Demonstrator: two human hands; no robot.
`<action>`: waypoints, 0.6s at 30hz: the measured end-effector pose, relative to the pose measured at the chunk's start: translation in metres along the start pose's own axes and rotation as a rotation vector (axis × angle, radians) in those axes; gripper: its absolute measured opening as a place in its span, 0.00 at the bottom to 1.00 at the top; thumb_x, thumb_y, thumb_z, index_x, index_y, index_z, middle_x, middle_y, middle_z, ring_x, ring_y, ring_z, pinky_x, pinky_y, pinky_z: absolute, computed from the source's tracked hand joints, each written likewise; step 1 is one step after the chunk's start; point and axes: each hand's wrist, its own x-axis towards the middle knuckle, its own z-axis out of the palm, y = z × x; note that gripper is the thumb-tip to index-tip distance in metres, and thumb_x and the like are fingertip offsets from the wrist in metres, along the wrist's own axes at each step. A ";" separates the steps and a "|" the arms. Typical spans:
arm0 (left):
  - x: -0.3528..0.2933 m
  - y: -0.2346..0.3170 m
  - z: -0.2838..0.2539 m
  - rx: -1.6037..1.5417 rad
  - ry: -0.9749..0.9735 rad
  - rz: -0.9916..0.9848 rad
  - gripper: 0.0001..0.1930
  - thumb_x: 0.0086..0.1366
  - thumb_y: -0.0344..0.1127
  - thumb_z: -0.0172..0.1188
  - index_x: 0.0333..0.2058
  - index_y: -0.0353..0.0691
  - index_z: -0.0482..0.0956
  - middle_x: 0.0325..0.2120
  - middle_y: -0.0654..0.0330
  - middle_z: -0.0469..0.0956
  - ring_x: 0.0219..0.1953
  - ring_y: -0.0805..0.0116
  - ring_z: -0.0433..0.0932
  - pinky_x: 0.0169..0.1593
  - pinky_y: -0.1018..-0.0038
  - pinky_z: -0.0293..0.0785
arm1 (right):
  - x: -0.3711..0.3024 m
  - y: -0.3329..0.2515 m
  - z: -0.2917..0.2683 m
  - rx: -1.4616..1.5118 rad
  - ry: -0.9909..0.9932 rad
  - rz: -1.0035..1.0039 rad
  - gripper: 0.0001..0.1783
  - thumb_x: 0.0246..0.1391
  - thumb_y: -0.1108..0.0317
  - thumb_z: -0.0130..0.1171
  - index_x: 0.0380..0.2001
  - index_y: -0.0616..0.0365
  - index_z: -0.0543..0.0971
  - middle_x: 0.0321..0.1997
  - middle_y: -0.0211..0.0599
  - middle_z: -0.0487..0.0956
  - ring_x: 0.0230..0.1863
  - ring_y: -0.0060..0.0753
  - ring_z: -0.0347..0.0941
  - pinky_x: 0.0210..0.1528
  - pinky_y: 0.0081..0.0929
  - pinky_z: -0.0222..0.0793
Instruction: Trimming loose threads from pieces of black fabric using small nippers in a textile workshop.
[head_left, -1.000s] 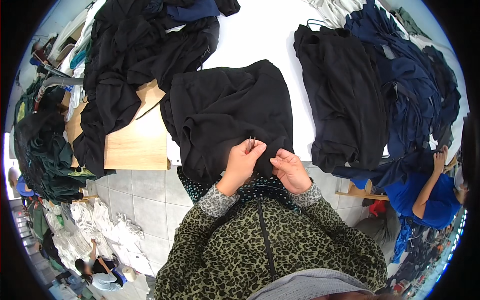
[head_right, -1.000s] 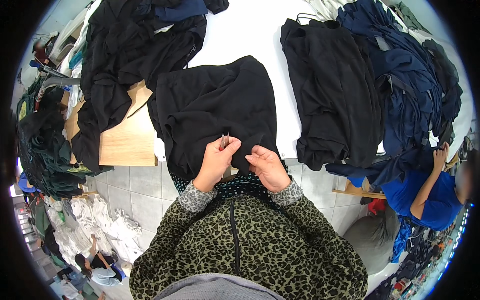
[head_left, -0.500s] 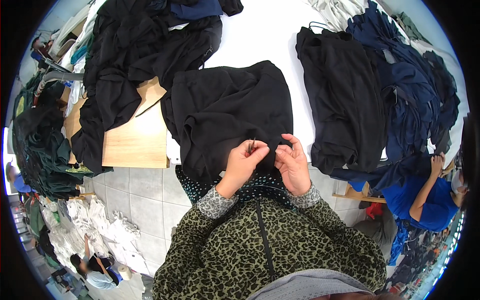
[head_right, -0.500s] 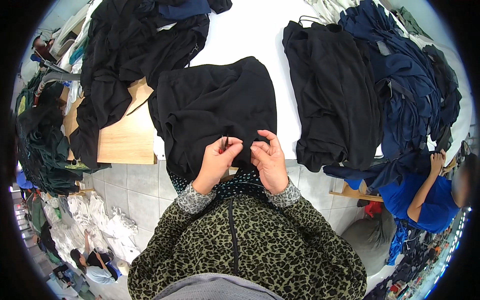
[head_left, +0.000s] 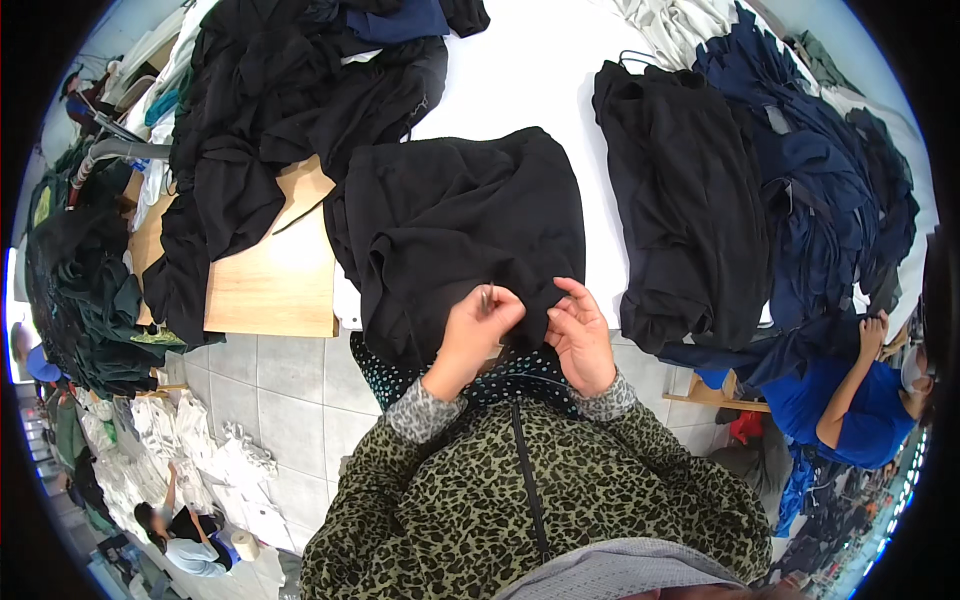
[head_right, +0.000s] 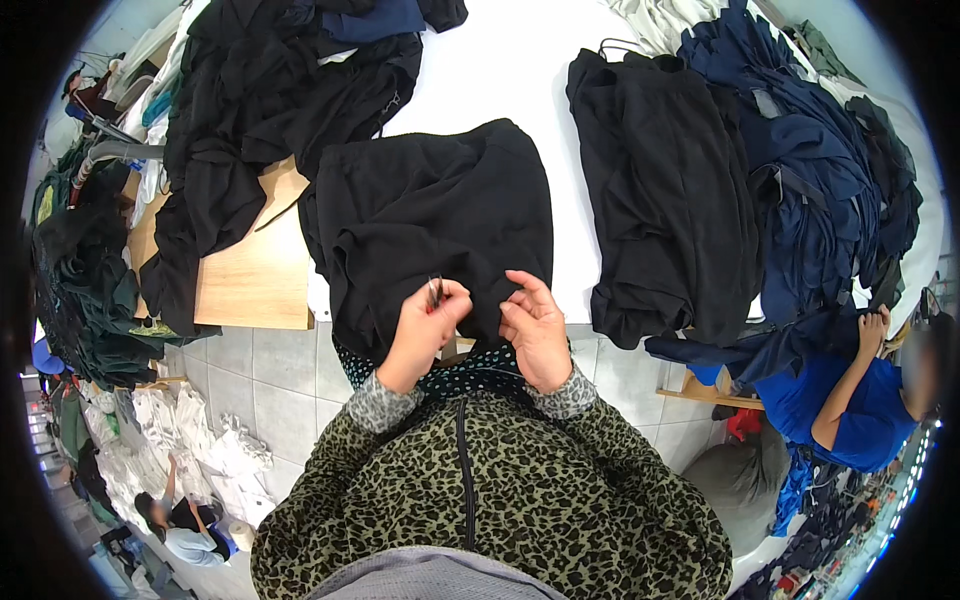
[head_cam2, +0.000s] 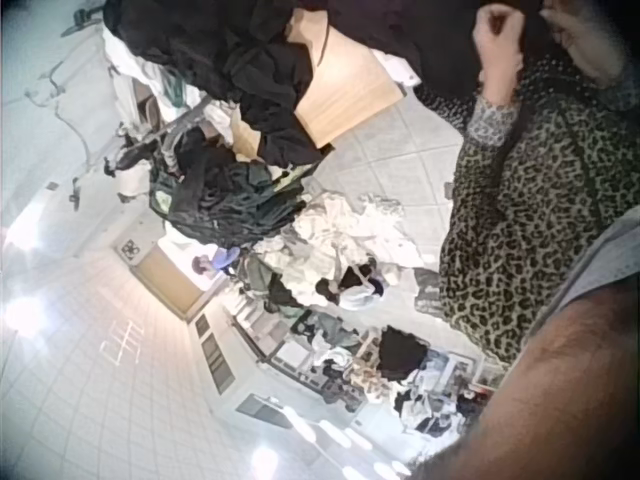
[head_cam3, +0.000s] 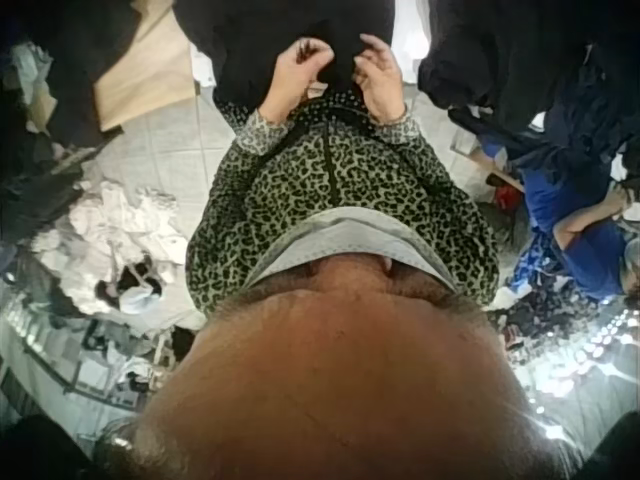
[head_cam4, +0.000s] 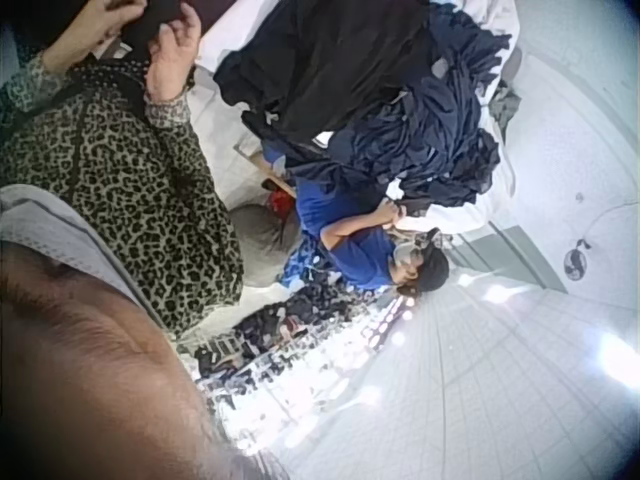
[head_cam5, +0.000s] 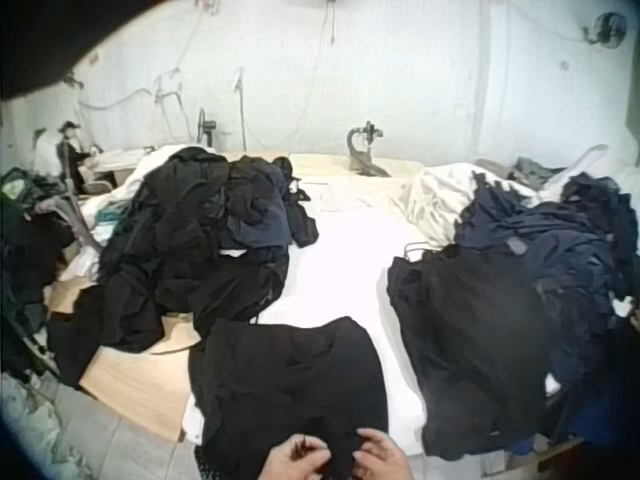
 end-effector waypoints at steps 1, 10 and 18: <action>-0.002 -0.005 0.005 0.148 0.034 0.282 0.11 0.56 0.27 0.64 0.38 0.36 0.75 0.25 0.70 0.69 0.22 0.87 0.61 0.25 0.88 0.60 | -0.002 0.001 0.000 -0.059 -0.049 -0.006 0.22 0.56 0.78 0.53 0.56 0.56 0.69 0.34 0.23 0.71 0.34 0.15 0.68 0.38 0.16 0.67; -0.024 0.003 -0.041 -0.274 0.303 0.130 0.10 0.60 0.22 0.55 0.41 0.36 0.75 0.21 0.71 0.69 0.14 0.85 0.57 0.17 0.84 0.53 | -0.011 0.015 -0.007 -1.433 0.040 -0.695 0.43 0.40 0.71 0.68 0.61 0.59 0.61 0.57 0.46 0.65 0.59 0.47 0.59 0.61 0.39 0.54; -0.012 0.020 -0.085 -0.397 0.556 0.115 0.04 0.62 0.30 0.57 0.36 0.42 0.75 0.12 0.73 0.63 0.09 0.84 0.54 0.14 0.84 0.51 | 0.034 0.024 -0.057 -1.318 0.138 -0.740 0.11 0.41 0.73 0.60 0.32 0.59 0.78 0.37 0.39 0.76 0.48 0.48 0.68 0.51 0.39 0.61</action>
